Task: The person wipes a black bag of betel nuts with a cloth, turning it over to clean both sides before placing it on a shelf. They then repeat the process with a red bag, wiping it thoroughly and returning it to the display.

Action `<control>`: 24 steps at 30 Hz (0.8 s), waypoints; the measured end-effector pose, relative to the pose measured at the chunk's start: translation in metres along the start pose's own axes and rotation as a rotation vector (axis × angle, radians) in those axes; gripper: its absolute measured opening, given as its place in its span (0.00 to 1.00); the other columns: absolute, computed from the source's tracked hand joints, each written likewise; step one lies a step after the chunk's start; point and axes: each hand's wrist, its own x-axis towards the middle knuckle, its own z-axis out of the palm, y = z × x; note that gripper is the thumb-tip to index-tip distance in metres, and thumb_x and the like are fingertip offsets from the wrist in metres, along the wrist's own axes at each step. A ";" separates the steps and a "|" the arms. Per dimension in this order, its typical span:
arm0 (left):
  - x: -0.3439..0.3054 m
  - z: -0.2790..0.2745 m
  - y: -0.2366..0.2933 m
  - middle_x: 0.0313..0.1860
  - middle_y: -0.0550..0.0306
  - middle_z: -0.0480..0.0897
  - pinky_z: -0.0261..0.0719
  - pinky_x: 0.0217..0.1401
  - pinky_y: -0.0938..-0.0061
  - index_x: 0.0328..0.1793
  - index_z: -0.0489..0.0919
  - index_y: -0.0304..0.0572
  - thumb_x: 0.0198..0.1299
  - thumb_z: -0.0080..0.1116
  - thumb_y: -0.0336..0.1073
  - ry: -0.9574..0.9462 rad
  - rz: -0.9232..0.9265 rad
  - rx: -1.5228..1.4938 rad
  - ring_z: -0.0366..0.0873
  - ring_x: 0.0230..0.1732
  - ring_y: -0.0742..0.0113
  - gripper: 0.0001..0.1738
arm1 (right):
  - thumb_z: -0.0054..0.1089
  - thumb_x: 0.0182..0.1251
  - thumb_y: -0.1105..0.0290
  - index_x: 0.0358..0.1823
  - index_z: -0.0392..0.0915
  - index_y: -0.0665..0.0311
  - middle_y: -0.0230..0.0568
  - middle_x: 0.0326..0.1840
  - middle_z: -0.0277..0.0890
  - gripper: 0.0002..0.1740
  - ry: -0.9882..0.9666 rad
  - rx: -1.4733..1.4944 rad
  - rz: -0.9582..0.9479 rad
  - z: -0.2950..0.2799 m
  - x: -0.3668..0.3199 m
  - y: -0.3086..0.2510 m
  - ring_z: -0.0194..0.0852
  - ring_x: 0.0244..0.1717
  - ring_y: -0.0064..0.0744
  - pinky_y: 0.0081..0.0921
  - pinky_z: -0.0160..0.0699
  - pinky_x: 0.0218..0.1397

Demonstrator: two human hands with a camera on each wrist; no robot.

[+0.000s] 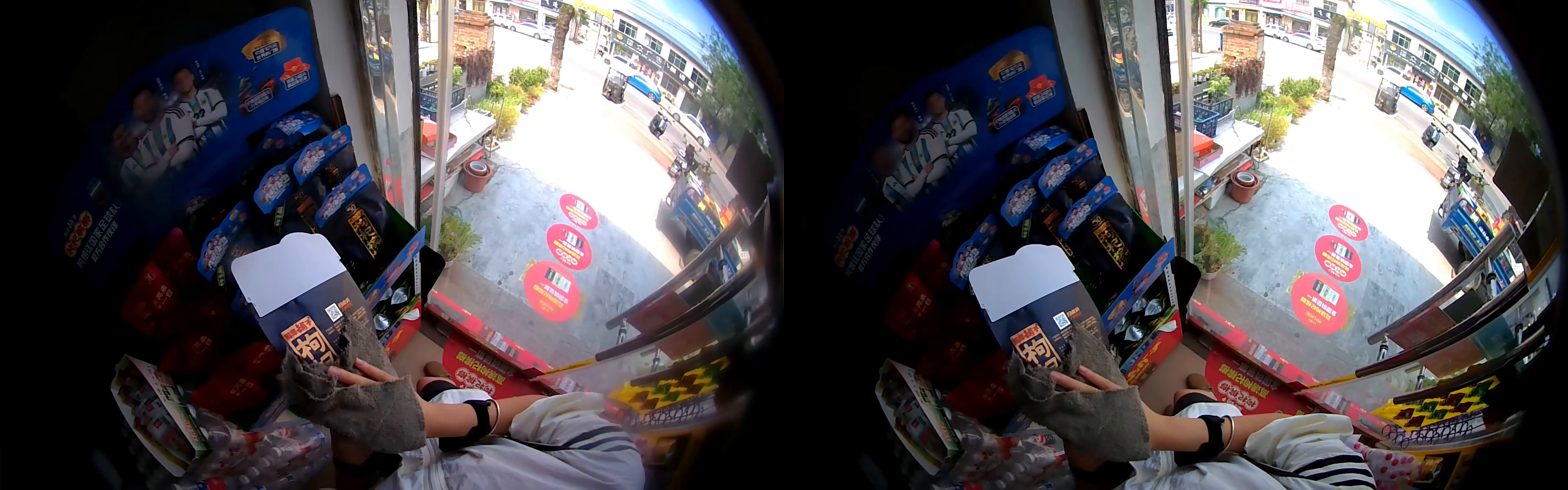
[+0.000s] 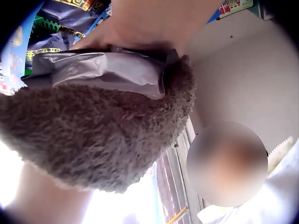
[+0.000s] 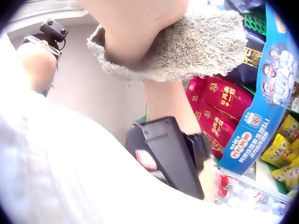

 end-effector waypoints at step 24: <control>-0.039 -0.035 -0.004 0.57 0.42 0.62 0.70 0.61 0.59 0.62 0.52 0.26 0.45 0.70 0.38 -0.193 0.183 0.205 0.70 0.56 0.51 0.46 | 0.59 0.42 0.59 0.61 0.63 0.64 0.44 0.61 0.65 0.40 0.874 0.487 0.701 0.020 0.045 -0.058 0.61 0.64 0.39 0.41 0.53 0.68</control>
